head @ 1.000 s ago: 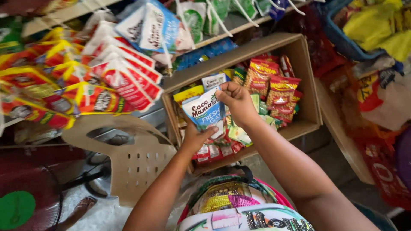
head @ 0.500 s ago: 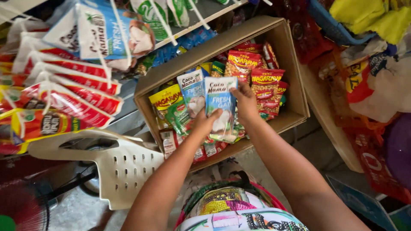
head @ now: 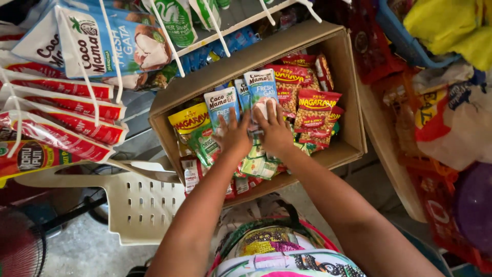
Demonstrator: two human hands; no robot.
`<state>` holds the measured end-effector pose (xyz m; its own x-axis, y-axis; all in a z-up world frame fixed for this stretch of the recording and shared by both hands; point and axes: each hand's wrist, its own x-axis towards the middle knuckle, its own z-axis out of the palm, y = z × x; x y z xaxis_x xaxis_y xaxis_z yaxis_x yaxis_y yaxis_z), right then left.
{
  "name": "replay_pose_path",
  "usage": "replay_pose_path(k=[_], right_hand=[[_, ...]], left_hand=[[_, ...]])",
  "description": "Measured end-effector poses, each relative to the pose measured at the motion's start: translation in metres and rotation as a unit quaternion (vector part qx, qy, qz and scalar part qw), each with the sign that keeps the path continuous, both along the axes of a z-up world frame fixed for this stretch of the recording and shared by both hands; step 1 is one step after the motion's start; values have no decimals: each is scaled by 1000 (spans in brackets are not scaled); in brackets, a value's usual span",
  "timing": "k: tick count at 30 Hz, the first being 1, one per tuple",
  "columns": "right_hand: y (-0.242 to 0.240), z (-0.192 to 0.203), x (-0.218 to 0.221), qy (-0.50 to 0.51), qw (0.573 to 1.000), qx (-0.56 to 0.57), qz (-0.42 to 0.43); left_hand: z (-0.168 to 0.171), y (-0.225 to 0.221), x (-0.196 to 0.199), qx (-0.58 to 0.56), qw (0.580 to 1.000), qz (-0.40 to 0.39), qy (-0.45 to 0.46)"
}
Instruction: The person takes various snack packets from a cardboard box and hangs them on white wire hooks attached to a shelf. The person handles multiple types of snacks, including red, green, and yellow packets, and places them in rows on the display rack.
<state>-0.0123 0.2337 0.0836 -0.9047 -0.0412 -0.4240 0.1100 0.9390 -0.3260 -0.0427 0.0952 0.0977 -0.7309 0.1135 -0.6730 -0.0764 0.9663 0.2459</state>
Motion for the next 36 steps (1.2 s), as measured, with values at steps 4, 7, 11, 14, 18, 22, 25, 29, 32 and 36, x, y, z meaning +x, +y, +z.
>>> replay_pose_path(k=[4,7,11,14,18,22,25,29,32,36], right_hand=[[17,-25,-10,-5,996,71,60],[26,-35,-22,-11,986,136,100],[24,-39,-36,-64,975,169,128],[21,-35,-49,-91,971,177,128],[25,-58,-58,-95,962,206,152],[23,-39,-56,-100,973,167,122],[26,-24,-49,-116,975,155,113],[29,-43,-42,-46,983,148,97],[11,-38,-44,41,989,109,85],[-28,-26,-71,249,955,-152,45]], left_hand=[[-48,-5,0,-18,998,-58,29],[-59,-5,-3,-25,995,-83,45],[-64,-3,-16,-49,994,-91,35],[-67,-4,-28,-50,994,-94,21],[-69,-7,-38,-38,996,-77,11],[-67,-14,-34,-22,998,-58,1],[-68,-24,-22,10,997,-63,50],[-79,-51,-4,119,984,-22,127],[-74,-79,2,211,953,81,202],[-64,-118,-13,279,840,194,424]])
